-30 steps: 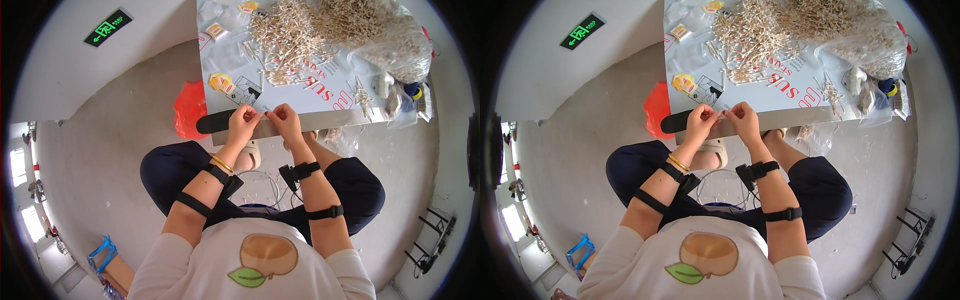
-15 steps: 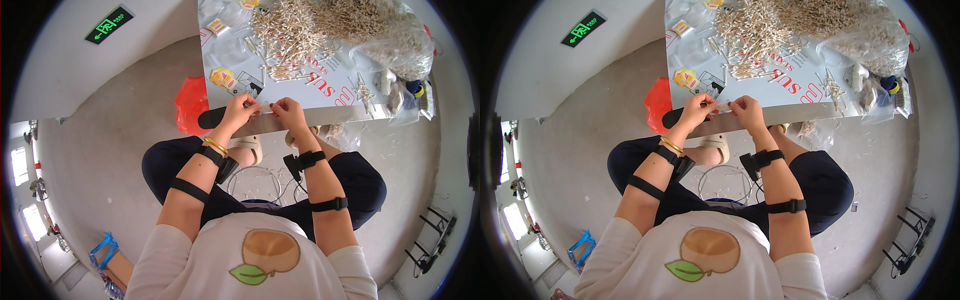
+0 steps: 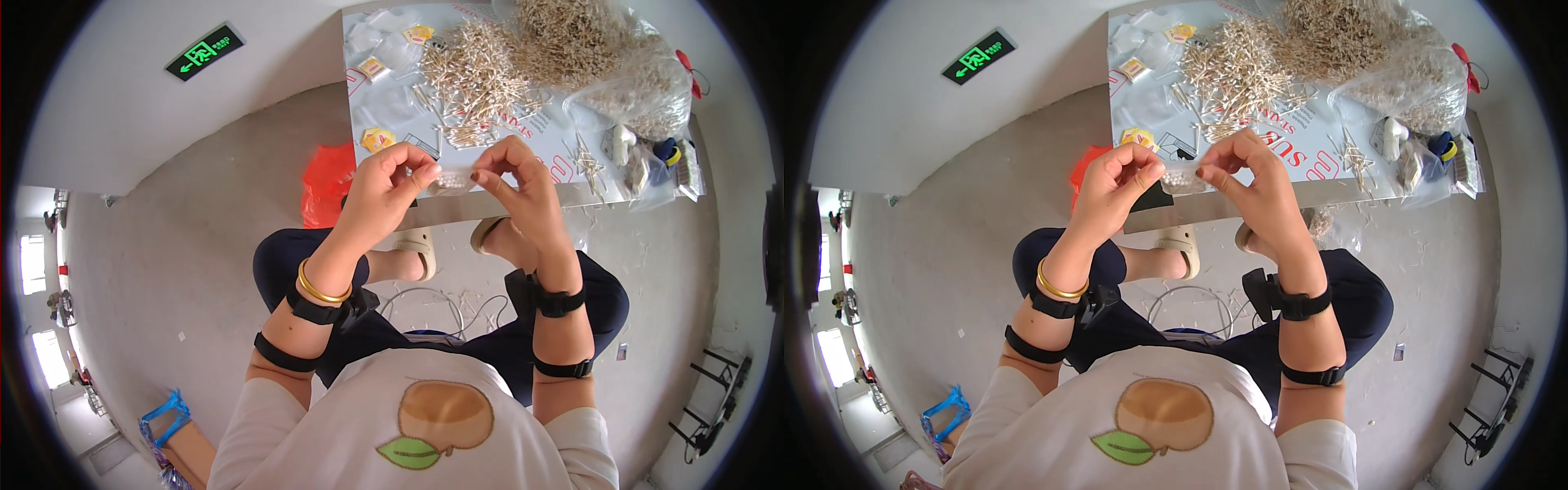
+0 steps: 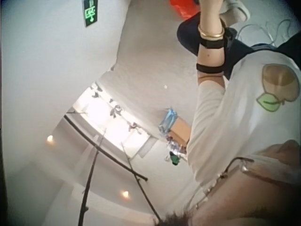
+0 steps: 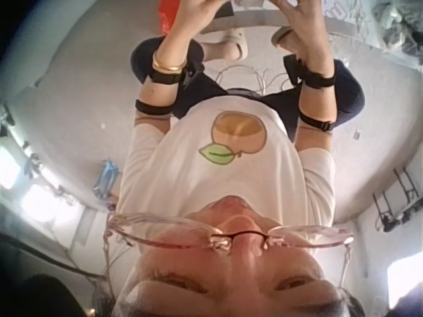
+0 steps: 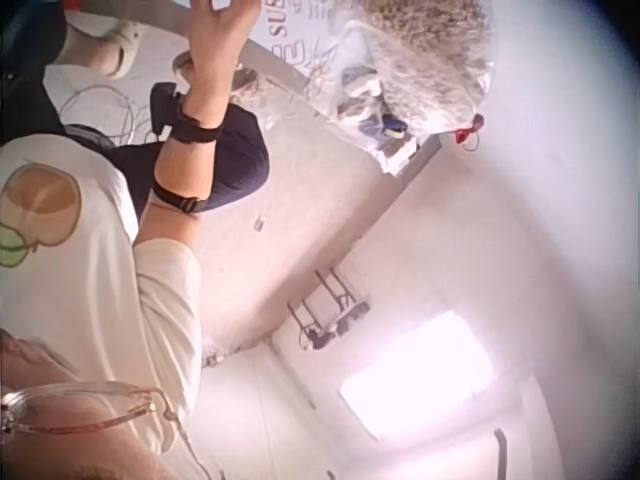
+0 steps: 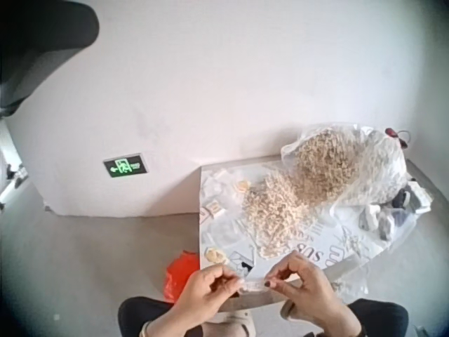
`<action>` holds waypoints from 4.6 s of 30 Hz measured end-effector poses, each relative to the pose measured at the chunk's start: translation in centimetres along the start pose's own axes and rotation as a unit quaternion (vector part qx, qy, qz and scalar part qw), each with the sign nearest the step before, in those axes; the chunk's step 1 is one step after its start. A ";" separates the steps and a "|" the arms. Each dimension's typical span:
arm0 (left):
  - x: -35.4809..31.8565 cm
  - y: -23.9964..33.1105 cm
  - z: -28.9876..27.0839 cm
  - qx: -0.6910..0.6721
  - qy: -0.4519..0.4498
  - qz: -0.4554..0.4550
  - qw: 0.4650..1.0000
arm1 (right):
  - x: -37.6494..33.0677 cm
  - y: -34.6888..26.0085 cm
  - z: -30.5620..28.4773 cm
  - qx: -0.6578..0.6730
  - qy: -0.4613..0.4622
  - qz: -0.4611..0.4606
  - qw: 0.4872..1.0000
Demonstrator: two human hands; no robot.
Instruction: Packing cotton swabs into individual plastic bags.
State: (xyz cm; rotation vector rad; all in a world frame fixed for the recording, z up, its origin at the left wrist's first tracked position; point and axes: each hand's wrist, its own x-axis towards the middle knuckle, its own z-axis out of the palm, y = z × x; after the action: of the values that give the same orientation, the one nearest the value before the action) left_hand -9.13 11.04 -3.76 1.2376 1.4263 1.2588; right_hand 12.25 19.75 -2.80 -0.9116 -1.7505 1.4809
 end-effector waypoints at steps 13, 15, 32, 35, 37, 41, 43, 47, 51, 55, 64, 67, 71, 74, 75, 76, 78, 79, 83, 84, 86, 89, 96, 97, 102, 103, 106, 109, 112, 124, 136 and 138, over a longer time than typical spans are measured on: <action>-5.2 8.9 0.2 0.047 0.031 0.228 0.972 | -5.2 -8.5 1.1 -0.048 0.006 -0.154 0.987; -5.9 9.6 0.5 0.035 0.034 0.241 0.969 | -5.8 -9.5 1.1 -0.032 0.010 -0.173 0.984; -8.7 12.7 0.7 0.006 0.019 0.323 0.946 | -10.2 -14.8 0.8 -0.183 0.070 -0.289 0.937; -8.7 12.9 0.8 0.053 0.029 0.313 0.948 | -10.0 -14.6 0.9 -0.210 0.059 -0.297 0.930; -8.3 12.6 0.6 0.058 0.031 0.338 0.939 | -10.0 -14.6 0.9 -0.209 0.063 -0.303 0.928; -8.2 13.1 1.2 0.012 0.060 0.347 0.936 | -10.2 -14.6 1.0 -0.204 0.089 -0.313 0.923; -7.9 12.6 1.6 0.072 0.013 0.344 0.936 | -10.1 -14.3 0.8 -0.186 0.088 -0.317 0.926; -8.9 11.7 1.3 0.079 -0.053 0.238 0.967 | -9.8 -13.8 0.3 -0.145 0.061 -0.302 0.940; -8.0 11.9 0.8 0.160 -0.016 0.336 0.928 | -9.7 -14.2 0.0 -0.170 0.041 -0.284 0.943; -7.7 12.0 0.7 0.206 -0.014 0.355 0.912 | -10.1 -14.6 -0.3 -0.146 0.021 -0.230 0.962; -7.1 11.5 0.5 0.209 0.004 0.337 0.918 | -9.2 -13.8 -0.6 -0.108 -0.034 -0.226 0.967; -7.0 11.4 -0.1 0.219 -0.023 0.303 0.927 | -9.0 -13.8 -0.6 -0.161 -0.026 -0.224 0.961; -6.6 10.4 0.3 0.059 -0.058 0.159 0.984 | -8.4 -12.7 -0.2 -0.112 -0.016 -0.151 0.982; -6.4 9.4 0.3 -0.041 -0.040 0.111 0.992 | -7.9 -11.3 -0.6 0.019 -0.037 -0.031 0.999; -6.1 9.1 1.4 -0.043 0.031 0.180 0.982 | -7.7 -10.6 -0.5 0.018 -0.035 -0.030 0.999; -6.1 8.8 1.3 -0.044 0.030 0.180 0.982 | -7.4 -9.9 -0.4 0.070 -0.033 -0.010 0.997; -6.4 8.7 1.1 0.147 0.112 0.284 0.941 | -7.2 -8.9 0.0 0.123 -0.030 0.011 0.992; -6.6 9.2 1.2 0.189 0.085 0.307 0.929 | -7.0 -8.6 0.3 0.121 -0.026 0.020 0.992; -6.8 9.4 2.6 0.106 0.020 0.197 0.975 | -7.0 -8.6 1.8 0.042 -0.005 -0.012 0.999; -6.8 9.4 2.7 0.106 0.020 0.196 0.975 | -7.0 -8.7 2.1 -0.024 0.012 -0.042 0.999; -6.9 9.6 2.8 0.082 0.042 0.107 0.990 | -6.8 -8.5 2.1 -0.060 0.017 -0.065 0.996; -6.7 9.3 3.0 0.073 0.042 0.131 0.988 | -6.5 -7.5 1.9 -0.121 0.017 -0.238 0.963; -7.1 8.8 1.9 0.135 0.018 0.194 0.972 | -7.7 -9.3 1.5 0.104 0.071 -0.045 0.991; -7.1 8.7 1.8 0.137 0.028 0.241 0.960 | -7.9 -9.6 1.6 0.065 0.071 -0.074 0.993; -5.5 9.2 2.3 0.073 0.099 0.323 0.939 | -8.2 -11.5 0.6 -0.013 0.037 -0.136 0.990; -5.1 9.1 1.6 0.073 0.098 0.323 0.938 | -8.2 -12.0 0.3 -0.046 0.015 -0.159 0.986; -4.9 8.7 -0.3 0.257 -0.119 0.324 0.903 | -8.5 -12.5 0.5 -0.086 0.010 -0.202 0.975; -5.8 9.0 0.6 0.161 -0.084 0.297 0.938 | -8.8 -13.3 0.6 -0.173 0.039 -0.283 0.943; -5.6 8.8 0.8 0.163 -0.050 0.343 0.924 | -9.8 -13.9 1.0 -0.274 0.066 -0.333 0.900; -6.4 9.6 1.2 0.232 0.017 0.357 0.905 | -9.5 -14.2 2.1 -0.369 0.129 -0.349 0.852; -6.3 9.0 1.5 0.216 0.033 0.349 0.911 | -9.3 -13.2 2.0 -0.269 0.121 -0.318 0.901; -6.2 8.8 1.5 0.210 0.031 0.348 0.913 | -9.6 -13.1 1.6 -0.198 0.093 -0.267 0.939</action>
State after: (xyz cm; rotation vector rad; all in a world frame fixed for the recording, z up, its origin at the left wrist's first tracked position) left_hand -5.44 5.21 4.63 2.1496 1.3883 1.4933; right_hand 14.83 9.32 9.44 -0.6583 -1.9815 0.6862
